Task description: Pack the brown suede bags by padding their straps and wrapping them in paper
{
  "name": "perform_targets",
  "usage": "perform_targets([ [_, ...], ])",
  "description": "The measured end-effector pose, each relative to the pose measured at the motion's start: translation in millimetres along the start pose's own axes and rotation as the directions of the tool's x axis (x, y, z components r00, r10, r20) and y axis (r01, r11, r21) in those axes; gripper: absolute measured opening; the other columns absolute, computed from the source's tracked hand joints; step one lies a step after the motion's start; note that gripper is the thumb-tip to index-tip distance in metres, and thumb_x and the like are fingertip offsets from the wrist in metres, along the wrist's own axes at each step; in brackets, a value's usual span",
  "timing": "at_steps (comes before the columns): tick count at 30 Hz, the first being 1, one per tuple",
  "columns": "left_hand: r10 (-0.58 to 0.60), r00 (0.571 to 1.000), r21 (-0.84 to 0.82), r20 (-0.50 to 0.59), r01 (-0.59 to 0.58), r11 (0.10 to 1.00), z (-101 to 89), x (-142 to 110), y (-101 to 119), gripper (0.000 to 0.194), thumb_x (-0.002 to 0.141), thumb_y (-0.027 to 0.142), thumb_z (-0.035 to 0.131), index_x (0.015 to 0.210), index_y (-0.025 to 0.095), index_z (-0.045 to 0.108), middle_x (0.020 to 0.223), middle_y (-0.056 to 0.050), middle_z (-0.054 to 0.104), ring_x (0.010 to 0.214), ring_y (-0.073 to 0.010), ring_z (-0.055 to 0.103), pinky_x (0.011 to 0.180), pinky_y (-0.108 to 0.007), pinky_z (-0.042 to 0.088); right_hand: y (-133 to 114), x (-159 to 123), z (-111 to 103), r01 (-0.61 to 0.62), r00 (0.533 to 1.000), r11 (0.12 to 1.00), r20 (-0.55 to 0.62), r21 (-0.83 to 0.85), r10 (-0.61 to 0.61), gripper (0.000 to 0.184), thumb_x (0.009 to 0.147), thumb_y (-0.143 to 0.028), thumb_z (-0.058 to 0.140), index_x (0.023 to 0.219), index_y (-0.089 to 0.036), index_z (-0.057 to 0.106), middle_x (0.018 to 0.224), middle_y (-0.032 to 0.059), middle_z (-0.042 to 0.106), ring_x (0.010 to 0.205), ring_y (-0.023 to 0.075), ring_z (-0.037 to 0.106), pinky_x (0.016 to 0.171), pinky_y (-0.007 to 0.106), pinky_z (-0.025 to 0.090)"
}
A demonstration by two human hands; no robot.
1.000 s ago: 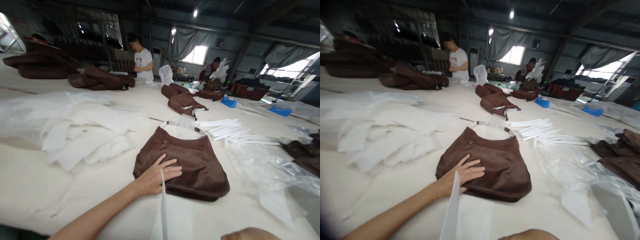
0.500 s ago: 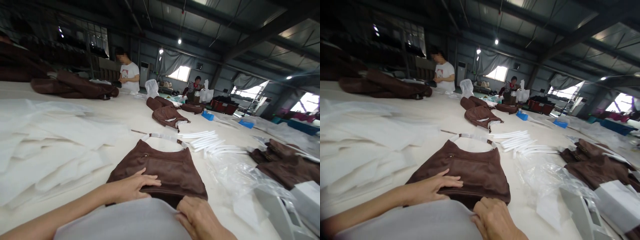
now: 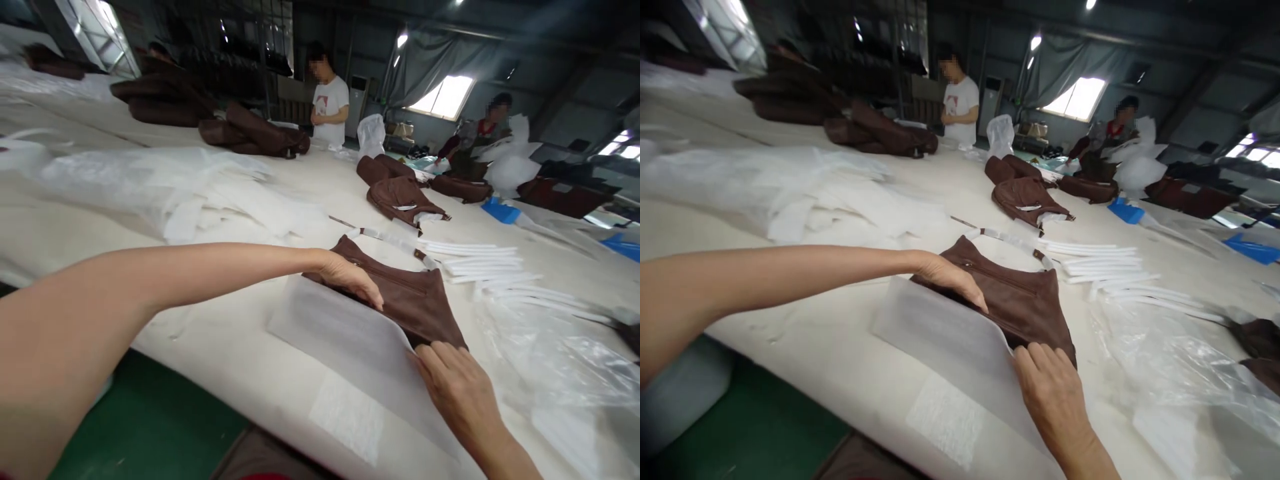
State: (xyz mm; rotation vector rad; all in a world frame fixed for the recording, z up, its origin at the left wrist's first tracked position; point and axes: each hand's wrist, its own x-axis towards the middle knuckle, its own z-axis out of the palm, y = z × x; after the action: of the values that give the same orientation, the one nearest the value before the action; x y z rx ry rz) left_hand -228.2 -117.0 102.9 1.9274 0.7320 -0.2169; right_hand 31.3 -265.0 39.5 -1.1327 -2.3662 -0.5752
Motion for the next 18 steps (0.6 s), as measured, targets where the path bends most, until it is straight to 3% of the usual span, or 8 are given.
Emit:
perform_targets([
  [5, 0.019, 0.999, 0.306, 0.049, -0.033, 0.951, -3.8, 12, 16, 0.040, 0.075, 0.051, 0.067, 0.103, 0.023, 0.074, 0.094, -0.001, 0.076, 0.082, -0.0206, 0.069, 0.069, -0.025, 0.052, 1, 9, 0, 0.031, 1.000, 0.995, -0.002, -0.096, -0.031, 0.032, 0.099, -0.011, 0.044, 0.070, -0.019, 0.057, 0.062, 0.0007, 0.045, 0.060, 0.0176, 0.037, 0.063, 0.034, 0.026],
  [8, 0.066, 0.997, 0.440, -0.050, -0.038, 0.897, 6.6, 20, 23, 0.021, 0.070, 0.031, 0.077, 0.088, 0.021, 0.074, 0.083, -0.001, 0.074, 0.078, -0.0198, 0.067, 0.069, -0.024, 0.048, 5, 13, -2, 0.025, 0.999, 0.986, 0.036, -0.164, -0.019, 0.030, 0.097, -0.011, 0.047, 0.070, -0.020, 0.056, 0.062, 0.0009, 0.046, 0.060, 0.0178, 0.039, 0.063, 0.035, 0.027],
  [11, 0.111, 0.975, 0.534, -0.193, 0.009, 0.845, 25.1, 20, 25, 0.008, 0.078, 0.012, 0.065, 0.081, 0.017, 0.071, 0.077, -0.003, 0.072, 0.076, -0.0207, 0.066, 0.071, -0.026, 0.046, 4, 14, -9, -0.045, 0.999, 0.983, 0.004, -0.180, 0.046, 0.023, 0.097, -0.014, 0.050, 0.077, -0.019, 0.060, 0.068, 0.0027, 0.055, 0.067, 0.0185, 0.047, 0.066, 0.035, 0.031],
  [13, 0.130, 0.957, 0.570, -0.261, 0.044, 0.821, 35.6, 16, 22, 0.014, 0.082, 0.008, 0.059, 0.085, 0.016, 0.070, 0.079, -0.006, 0.072, 0.077, -0.0220, 0.067, 0.070, -0.027, 0.046, -6, 14, -17, -0.127, 0.990, 0.984, -0.076, -0.122, 0.119, 0.010, 0.096, -0.017, 0.054, 0.098, -0.017, 0.064, 0.087, 0.0081, 0.064, 0.085, 0.0219, 0.055, 0.076, 0.037, 0.037],
  [14, 0.138, 0.949, 0.583, -0.283, 0.056, 0.811, 39.5, 14, 20, 0.015, 0.083, 0.008, 0.058, 0.087, 0.016, 0.070, 0.079, -0.006, 0.073, 0.078, -0.0229, 0.068, 0.070, -0.027, 0.046, -15, 14, -19, -0.145, 0.984, 0.988, -0.116, -0.052, 0.138, 0.016, 0.096, -0.017, 0.055, 0.109, -0.015, 0.062, 0.098, 0.0114, 0.066, 0.095, 0.0242, 0.056, 0.083, 0.039, 0.039],
  [16, 0.153, 0.939, 0.606, -0.308, 0.069, 0.793, 44.7, 11, 16, 0.016, 0.086, 0.011, 0.057, 0.093, 0.016, 0.071, 0.082, -0.008, 0.074, 0.081, -0.0246, 0.070, 0.072, -0.028, 0.048, -40, 17, -18, -0.069, 0.989, 0.988, -0.120, 0.136, 0.086, 0.027, 0.096, -0.015, 0.052, 0.122, -0.011, 0.057, 0.114, 0.0153, 0.064, 0.110, 0.0271, 0.053, 0.094, 0.043, 0.039],
  [18, 0.172, 0.934, 0.632, -0.312, 0.069, 0.772, 48.0, 10, 10, 0.024, 0.088, 0.013, 0.055, 0.107, 0.017, 0.070, 0.093, -0.009, 0.076, 0.089, -0.0260, 0.071, 0.079, -0.031, 0.051, -68, 26, -4, 0.083, 0.996, 0.947, -0.045, 0.309, -0.072, 0.027, 0.097, -0.014, 0.045, 0.120, -0.010, 0.058, 0.117, 0.0139, 0.064, 0.114, 0.0262, 0.052, 0.099, 0.043, 0.039],
])
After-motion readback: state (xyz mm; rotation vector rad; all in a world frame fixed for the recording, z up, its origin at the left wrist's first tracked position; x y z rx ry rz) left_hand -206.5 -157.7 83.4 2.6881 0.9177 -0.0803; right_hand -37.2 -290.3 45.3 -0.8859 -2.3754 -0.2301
